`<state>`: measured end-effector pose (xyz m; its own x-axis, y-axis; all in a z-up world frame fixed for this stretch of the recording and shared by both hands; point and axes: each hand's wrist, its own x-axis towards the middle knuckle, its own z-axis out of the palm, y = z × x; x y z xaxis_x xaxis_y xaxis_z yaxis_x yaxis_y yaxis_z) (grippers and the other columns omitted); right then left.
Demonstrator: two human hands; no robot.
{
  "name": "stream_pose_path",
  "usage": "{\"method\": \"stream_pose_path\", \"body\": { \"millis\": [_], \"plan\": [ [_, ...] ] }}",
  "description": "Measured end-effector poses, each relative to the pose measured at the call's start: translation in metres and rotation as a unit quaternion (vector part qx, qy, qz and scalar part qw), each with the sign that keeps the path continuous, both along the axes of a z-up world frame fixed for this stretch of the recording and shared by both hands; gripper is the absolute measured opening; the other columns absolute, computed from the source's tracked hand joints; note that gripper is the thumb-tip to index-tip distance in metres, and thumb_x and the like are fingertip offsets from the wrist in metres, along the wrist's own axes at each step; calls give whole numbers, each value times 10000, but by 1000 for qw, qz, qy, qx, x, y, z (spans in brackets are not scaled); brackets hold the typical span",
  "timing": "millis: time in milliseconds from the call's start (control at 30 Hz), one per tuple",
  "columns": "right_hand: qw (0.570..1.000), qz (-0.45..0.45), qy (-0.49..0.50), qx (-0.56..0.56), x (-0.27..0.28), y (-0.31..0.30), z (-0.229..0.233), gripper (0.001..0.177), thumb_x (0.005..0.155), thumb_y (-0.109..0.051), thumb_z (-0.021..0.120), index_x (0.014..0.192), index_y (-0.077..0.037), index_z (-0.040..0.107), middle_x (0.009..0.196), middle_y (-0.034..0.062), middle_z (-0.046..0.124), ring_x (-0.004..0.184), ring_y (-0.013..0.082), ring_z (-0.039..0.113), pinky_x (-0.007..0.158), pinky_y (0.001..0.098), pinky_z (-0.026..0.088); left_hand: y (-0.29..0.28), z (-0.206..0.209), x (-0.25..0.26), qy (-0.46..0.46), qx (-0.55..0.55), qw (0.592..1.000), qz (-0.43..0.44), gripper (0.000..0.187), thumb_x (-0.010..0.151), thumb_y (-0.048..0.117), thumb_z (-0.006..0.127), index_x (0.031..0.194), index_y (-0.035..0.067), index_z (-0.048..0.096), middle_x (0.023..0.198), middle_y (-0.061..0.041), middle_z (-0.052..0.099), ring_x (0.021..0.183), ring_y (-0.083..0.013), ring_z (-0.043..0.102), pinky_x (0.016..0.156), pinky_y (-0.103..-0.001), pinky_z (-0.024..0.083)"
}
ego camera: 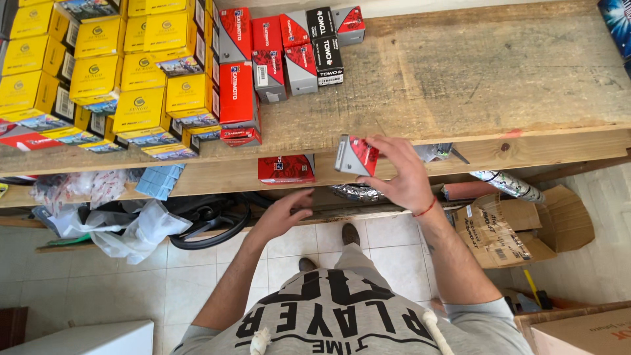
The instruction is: The person organizes boxes of auto parts from a large shipping box onto a wooden shelf by hand.
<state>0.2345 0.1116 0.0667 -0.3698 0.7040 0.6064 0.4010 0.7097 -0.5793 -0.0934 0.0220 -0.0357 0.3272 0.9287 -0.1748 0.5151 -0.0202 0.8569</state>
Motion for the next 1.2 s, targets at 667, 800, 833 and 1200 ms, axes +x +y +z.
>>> {"method": "stream_pose_path", "body": {
  "millis": [667, 800, 833, 1200],
  "plan": [
    [978, 77, -189, -45, 14, 265, 41, 844, 908, -322, 926, 1627, -110, 540, 1545, 158, 615, 1356, 328, 624, 1132, 468, 523, -61, -299, -15, -2, -442, 845, 300, 433, 1086, 362, 726, 1454, 135, 747, 1428, -130, 800, 1234, -319, 794, 984, -432, 637],
    [973, 107, -199, -39, 3, 287, 41, 825, 873, -338, 954, 1564, -87, 580, 1505, 155, 590, 1263, 317, 664, 1068, 449, 581, -14, -289, 8, -78, -379, 853, 351, 436, 1007, 398, 790, 1350, 130, 800, 1295, -94, 839, 1075, -253, 770, 863, -408, 559],
    [973, 112, -200, -37, 0, 292, 39, 825, 873, -338, 954, 1564, -87, 580, 1505, 155, 590, 1263, 317, 664, 1068, 449, 581, -9, -285, 11, -81, -379, 851, 355, 436, 1007, 398, 790, 1350, 130, 800, 1295, -94, 839, 1075, -253, 770, 863, -408, 559],
    [936, 88, -277, -200, -17, 313, 35, 1101, 790, -507, 962, 1678, -172, 403, 1816, 137, 101, 1569, 419, 453, 861, 500, 730, -15, -299, 18, -44, -440, 819, 365, 407, 1056, 378, 732, 1381, 144, 800, 1295, -104, 837, 1126, -280, 792, 933, -422, 595]
  ]
}}
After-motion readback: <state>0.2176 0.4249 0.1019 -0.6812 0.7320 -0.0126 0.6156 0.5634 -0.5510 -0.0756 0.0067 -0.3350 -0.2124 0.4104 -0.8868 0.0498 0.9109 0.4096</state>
